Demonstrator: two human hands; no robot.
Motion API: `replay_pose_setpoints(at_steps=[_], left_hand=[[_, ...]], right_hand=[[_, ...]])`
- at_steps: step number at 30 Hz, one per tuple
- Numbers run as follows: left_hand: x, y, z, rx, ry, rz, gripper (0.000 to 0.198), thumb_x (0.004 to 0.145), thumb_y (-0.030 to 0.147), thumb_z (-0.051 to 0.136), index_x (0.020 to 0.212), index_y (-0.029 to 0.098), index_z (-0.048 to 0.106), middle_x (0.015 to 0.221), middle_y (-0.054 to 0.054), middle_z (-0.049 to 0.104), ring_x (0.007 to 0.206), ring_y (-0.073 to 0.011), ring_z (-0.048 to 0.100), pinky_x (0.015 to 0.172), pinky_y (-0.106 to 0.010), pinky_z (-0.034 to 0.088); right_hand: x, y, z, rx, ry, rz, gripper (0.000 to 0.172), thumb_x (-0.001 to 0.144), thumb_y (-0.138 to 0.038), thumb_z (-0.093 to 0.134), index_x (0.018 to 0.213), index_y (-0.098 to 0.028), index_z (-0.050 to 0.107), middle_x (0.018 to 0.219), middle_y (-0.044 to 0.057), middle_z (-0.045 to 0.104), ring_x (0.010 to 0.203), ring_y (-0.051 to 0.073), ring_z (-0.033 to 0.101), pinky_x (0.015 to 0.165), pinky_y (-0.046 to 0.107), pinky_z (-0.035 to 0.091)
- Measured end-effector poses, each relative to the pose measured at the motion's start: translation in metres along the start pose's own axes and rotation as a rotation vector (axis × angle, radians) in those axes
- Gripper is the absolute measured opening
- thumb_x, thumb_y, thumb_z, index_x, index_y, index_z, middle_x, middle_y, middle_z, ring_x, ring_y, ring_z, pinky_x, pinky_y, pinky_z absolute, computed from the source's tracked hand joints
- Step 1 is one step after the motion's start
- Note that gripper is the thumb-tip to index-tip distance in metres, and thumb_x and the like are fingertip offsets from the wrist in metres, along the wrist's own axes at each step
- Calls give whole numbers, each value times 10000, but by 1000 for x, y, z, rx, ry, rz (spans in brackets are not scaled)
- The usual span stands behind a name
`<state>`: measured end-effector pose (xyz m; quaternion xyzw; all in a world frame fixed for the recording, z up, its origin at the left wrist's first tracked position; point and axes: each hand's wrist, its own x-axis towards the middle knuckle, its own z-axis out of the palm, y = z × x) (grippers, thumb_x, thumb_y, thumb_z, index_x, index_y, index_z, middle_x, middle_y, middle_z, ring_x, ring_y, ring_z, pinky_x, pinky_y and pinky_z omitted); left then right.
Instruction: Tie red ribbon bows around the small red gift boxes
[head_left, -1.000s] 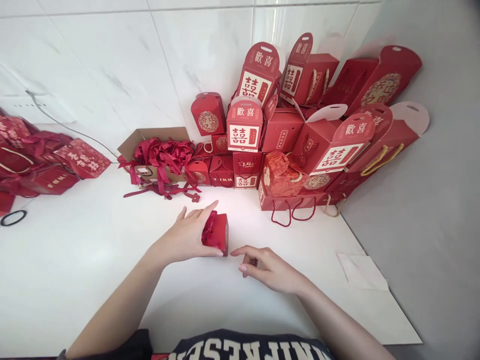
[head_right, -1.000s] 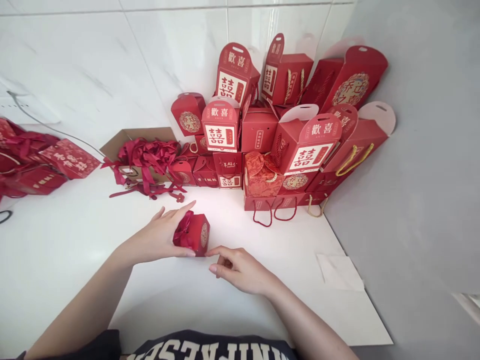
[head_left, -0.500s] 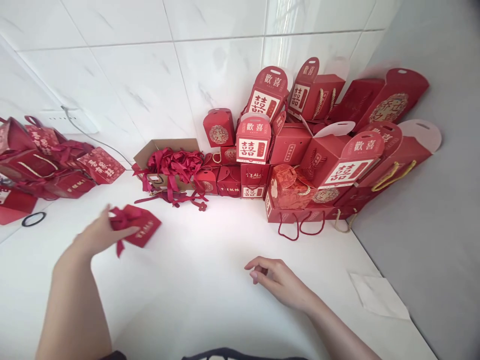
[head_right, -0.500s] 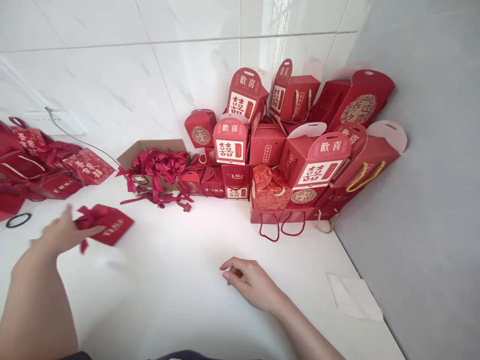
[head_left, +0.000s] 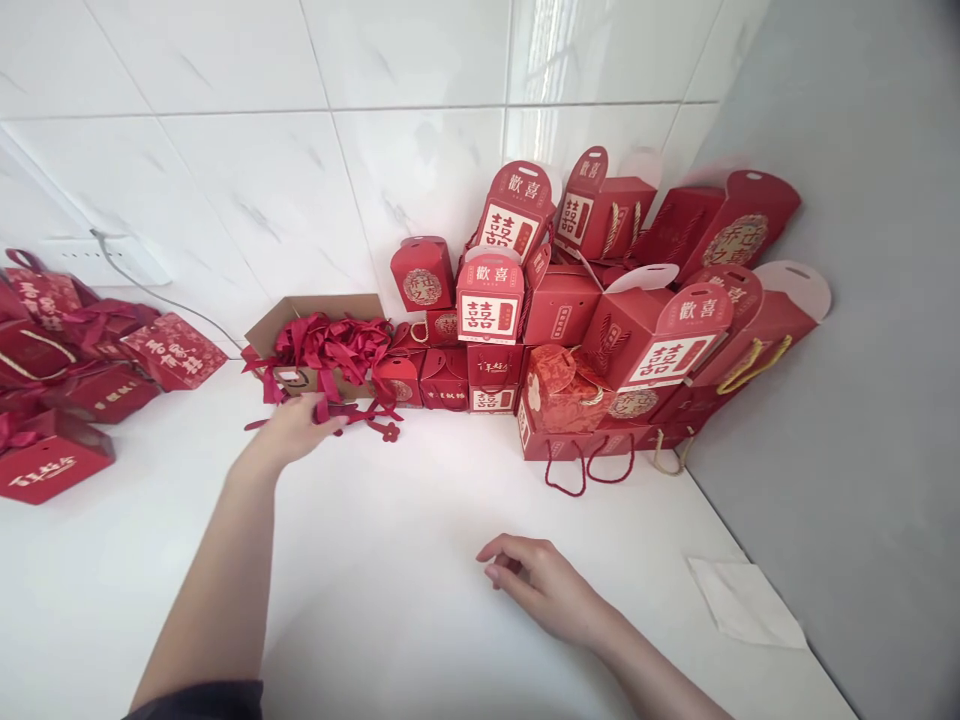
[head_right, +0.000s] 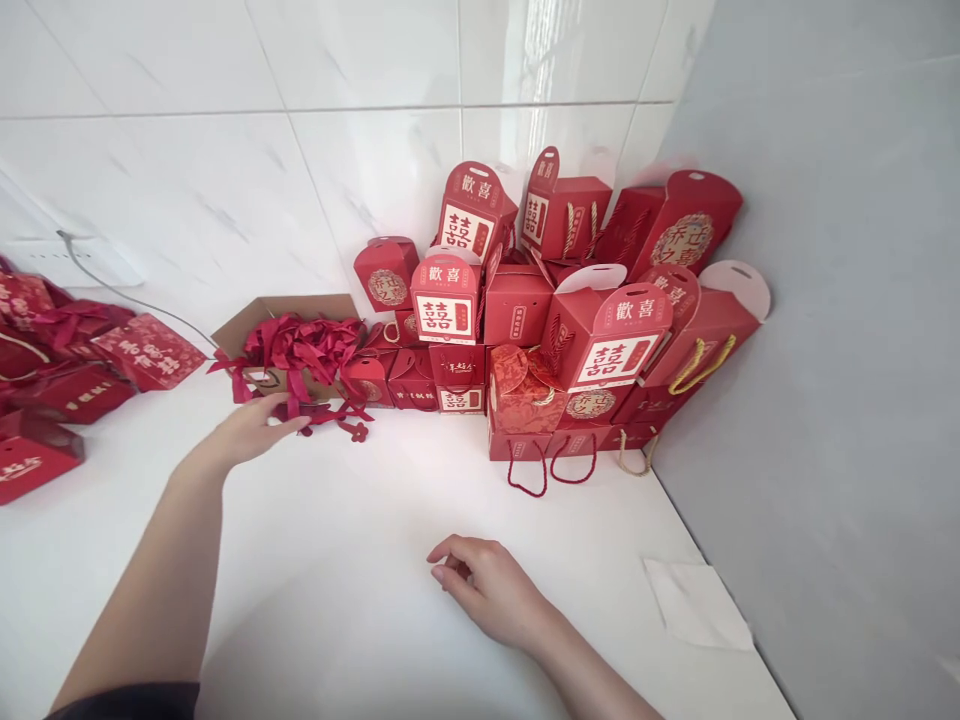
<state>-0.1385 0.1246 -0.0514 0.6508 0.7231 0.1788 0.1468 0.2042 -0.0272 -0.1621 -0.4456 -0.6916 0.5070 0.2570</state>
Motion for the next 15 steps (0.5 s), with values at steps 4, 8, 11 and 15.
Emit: replay_pose_setpoints(at_steps=[4,8,11,15], left_hand=[[24,25,37,52,-127,103,396,719,517,621,971,224,706,1071,-70,721,975,-279,651,841,-325,483],[40,37,58,19,-12,70,360,794,479,532,921,200,721,986,-69,743,888,-243,673,788,-291,481],[47,35,62,-12,46,37,391,823,465,493,962,178,719,1034,-79,738,921,-243,677,796,-282,484],[48,30,62,-47,82,-23,412,842,423,476,1046,147,704,1092,-112,725,984,-264,674,846,-314,490]], right_hand=[[2,0,-5,29,45,-10,250,952,-340,466,1041,-209,660,822,27,678,759,160,627,697,255,457],[4,1,-10,51,86,-4,241,957,-323,457,1016,-199,656,834,30,676,784,160,642,706,252,458],[5,4,-9,42,82,-2,240,956,-321,457,1011,-198,655,833,31,678,780,162,642,707,256,461],[5,7,-4,-5,56,12,242,954,-327,455,1014,-214,660,836,28,685,761,164,633,703,266,466]])
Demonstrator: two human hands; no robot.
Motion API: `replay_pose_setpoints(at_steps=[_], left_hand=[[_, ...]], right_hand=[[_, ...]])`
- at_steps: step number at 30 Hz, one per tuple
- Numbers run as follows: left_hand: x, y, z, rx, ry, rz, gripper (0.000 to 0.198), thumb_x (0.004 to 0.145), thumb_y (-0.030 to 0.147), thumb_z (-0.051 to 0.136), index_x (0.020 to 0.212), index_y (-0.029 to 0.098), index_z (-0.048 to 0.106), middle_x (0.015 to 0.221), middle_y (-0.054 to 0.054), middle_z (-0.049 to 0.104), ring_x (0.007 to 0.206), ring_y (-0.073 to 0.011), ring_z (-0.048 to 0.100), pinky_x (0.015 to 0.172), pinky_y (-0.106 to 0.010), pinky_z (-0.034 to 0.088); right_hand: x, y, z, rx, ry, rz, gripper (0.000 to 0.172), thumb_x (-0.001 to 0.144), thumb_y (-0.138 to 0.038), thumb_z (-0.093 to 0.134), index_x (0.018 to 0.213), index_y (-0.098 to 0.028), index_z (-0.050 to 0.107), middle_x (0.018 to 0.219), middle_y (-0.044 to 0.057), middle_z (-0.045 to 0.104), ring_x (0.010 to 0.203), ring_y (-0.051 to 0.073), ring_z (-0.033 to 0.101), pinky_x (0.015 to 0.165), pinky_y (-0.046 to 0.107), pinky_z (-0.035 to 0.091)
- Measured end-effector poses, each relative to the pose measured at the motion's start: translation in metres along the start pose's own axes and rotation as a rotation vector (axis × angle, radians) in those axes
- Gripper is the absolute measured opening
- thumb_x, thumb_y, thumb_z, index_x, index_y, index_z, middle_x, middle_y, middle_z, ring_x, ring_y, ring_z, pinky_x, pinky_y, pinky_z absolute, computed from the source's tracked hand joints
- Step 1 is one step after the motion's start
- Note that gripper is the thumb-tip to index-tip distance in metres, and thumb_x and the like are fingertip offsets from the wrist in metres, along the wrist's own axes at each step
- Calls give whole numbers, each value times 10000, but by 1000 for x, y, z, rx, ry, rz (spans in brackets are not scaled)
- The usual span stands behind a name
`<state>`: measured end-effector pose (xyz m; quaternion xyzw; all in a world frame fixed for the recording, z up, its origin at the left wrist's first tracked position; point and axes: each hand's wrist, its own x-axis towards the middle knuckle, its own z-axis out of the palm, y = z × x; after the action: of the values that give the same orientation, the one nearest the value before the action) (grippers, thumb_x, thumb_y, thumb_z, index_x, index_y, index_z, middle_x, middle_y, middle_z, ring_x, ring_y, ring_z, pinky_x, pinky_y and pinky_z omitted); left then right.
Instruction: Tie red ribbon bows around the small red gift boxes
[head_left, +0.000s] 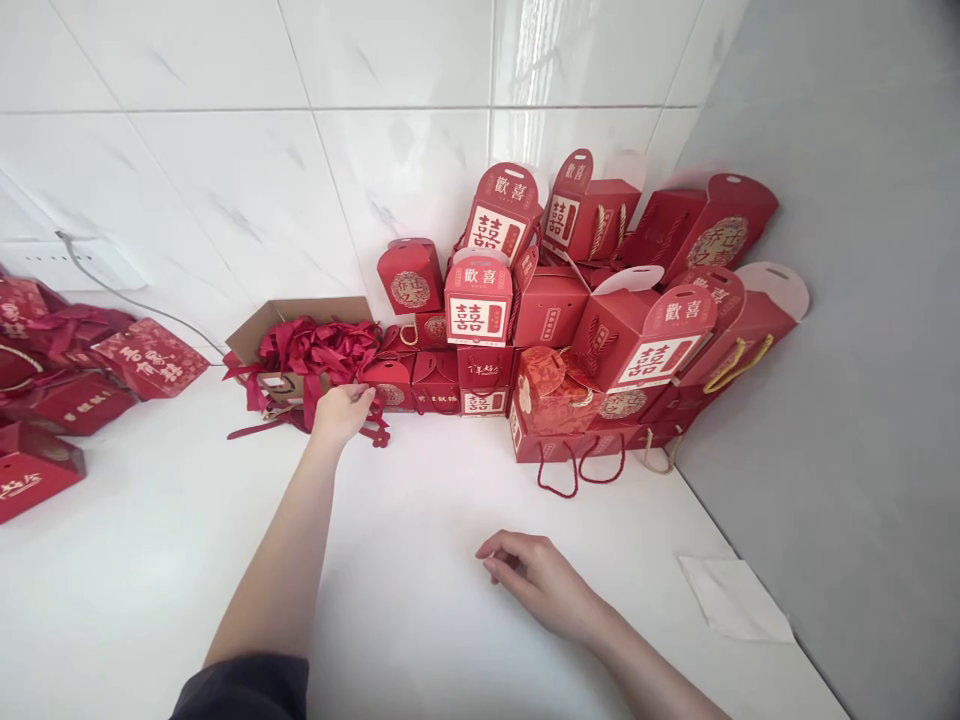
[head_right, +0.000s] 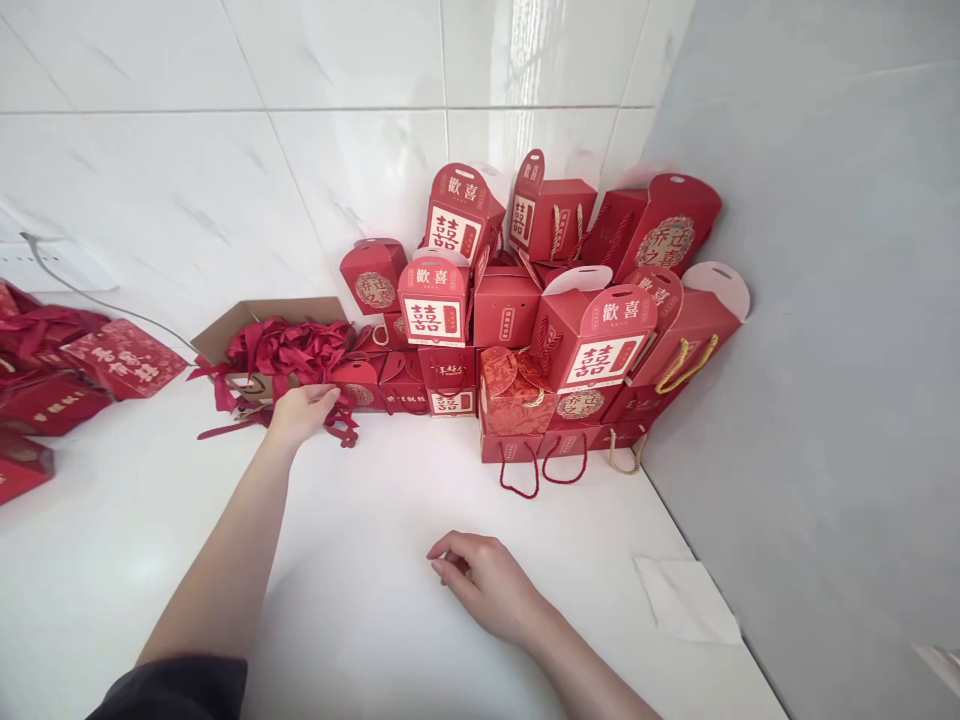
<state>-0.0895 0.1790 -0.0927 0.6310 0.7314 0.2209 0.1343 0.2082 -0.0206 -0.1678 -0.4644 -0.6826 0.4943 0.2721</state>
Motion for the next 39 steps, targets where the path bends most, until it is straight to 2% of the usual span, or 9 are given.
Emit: replay_pose_setpoints(at_steps=[6,9,15,20,25,28,32,36,39], left_hand=[[-17,2,-24,-51,-2,6,280,741,377,619,930,195,715,907,-57,760,868,-248,698,773,-314,522],[-28,6,-38,-158,10,0,414,692,363,668,1073,203,632,890,-34,748,785,-216,706,668,-282,523],[-34,5,-42,-127,-135,-75,365,739,385,602,1046,203,676,745,-31,712,745,-231,685,589,-285,481],[-38,2,-51,-138,-121,-51,665,740,365,626,1359,201,448,847,-30,716,805,-221,667,662,-301,505],[-68,25,-81,-355,-397,105,393,796,442,638,1139,257,681,1018,-39,739,953,-230,673,821,-322,544],[-96,49,-86,-540,-472,212,321,776,398,697,1062,255,736,1067,-43,739,1044,-261,663,905,-342,547],[-121,76,-72,-715,-539,267,310,784,334,701,1081,250,737,1121,-43,724,1053,-268,665,913,-369,561],[-128,90,-54,-664,-473,344,286,808,338,676,1074,255,737,1034,-32,740,957,-231,675,836,-334,562],[-128,94,-47,-466,-391,434,212,816,424,659,860,252,775,767,-23,709,708,-177,617,630,-295,504]], right_hand=[[1,1,3,-73,-13,-11,234,950,-319,455,1007,-229,663,853,23,680,759,164,621,702,268,463],[3,1,3,-80,-18,-2,230,949,-312,453,1002,-235,664,850,17,679,756,161,617,703,267,461],[5,1,5,-142,-32,-18,234,948,-297,453,981,-233,675,845,19,683,769,167,614,721,281,458],[3,1,7,-209,-34,-65,244,951,-278,445,960,-232,683,885,32,699,828,187,624,770,305,462],[9,0,7,-159,5,-102,259,964,-280,419,1014,-227,667,911,46,692,803,180,637,743,296,494],[21,-16,-1,-145,107,-243,286,954,-252,447,1213,-234,567,969,58,680,802,163,631,797,306,511],[42,-60,-23,-98,291,-553,583,917,-173,520,1443,-305,307,1069,52,646,763,128,607,738,284,541],[50,-106,-44,-127,420,-773,331,901,-115,546,1163,-289,648,969,40,666,841,148,634,763,290,537],[46,-125,-55,-17,555,-657,194,902,-193,590,1019,-264,728,893,39,684,821,166,643,734,303,543]])
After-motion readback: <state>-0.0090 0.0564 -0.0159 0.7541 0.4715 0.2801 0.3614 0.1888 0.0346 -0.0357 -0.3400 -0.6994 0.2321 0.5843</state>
